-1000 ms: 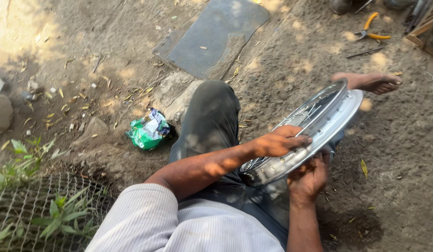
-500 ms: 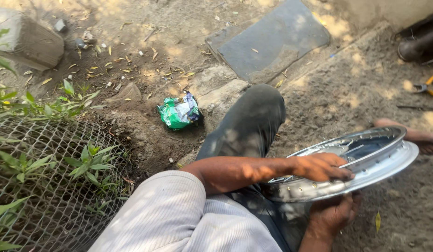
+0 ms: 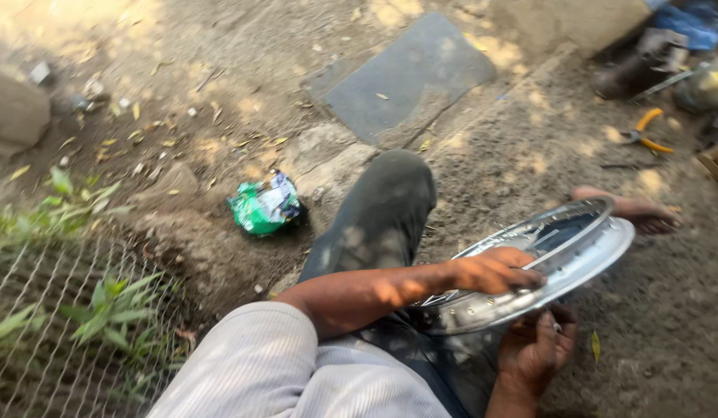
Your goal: The person sits on the ground and repeatedly inserts small metal pins into holes along a bicycle wheel rim. They rotate the rim to access different sections and continue inserting pins until the clip ends.
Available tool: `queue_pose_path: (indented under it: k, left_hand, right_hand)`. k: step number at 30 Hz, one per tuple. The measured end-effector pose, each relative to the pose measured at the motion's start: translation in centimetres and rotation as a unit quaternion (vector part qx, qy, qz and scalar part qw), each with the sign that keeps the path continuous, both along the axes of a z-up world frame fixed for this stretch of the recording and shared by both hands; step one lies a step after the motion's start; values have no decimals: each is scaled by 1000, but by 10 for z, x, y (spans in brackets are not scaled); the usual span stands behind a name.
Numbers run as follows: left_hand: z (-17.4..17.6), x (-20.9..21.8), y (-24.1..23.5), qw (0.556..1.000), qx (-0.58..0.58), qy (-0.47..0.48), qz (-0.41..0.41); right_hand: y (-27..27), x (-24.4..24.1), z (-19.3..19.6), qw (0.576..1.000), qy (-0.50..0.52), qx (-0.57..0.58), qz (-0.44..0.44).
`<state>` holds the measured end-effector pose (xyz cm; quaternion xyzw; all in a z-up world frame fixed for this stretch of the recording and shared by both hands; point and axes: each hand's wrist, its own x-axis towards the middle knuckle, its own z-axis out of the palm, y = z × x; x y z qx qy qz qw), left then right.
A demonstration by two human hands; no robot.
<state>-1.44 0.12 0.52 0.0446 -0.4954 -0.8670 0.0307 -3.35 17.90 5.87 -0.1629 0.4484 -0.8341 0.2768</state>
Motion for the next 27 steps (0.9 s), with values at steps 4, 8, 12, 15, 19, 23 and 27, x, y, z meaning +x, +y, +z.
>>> queue_pose_path:
  k: [4,8,12,15,19,23,27]
  left_hand:
    - [12,21,-5,981,-188,-7,41]
    - [22,27,-5,981,-194,-20,18]
    - [26,43,3,890,-438,100,79]
    - [28,50,0,921,-383,12,68]
    - [18,46,0,787,-534,229,208]
    - [21,41,-8,809,-535,184,161]
    - [39,36,-6,863,-454,152,161]
  right_hand:
    - [4,-1,-4,998,19,34,-43]
    - [-10,-21,-1,992,-51,71,-93]
    - [-41,-64,1,990,-54,119,-59]
    - [-54,-62,-2,998,26,62,-13]
    - [-29,-44,-3,972,-176,33,-152]
    - [-11,-27,10,996,-64,26,-56]
    - [-16,-20,18,993,-56,54,-86]
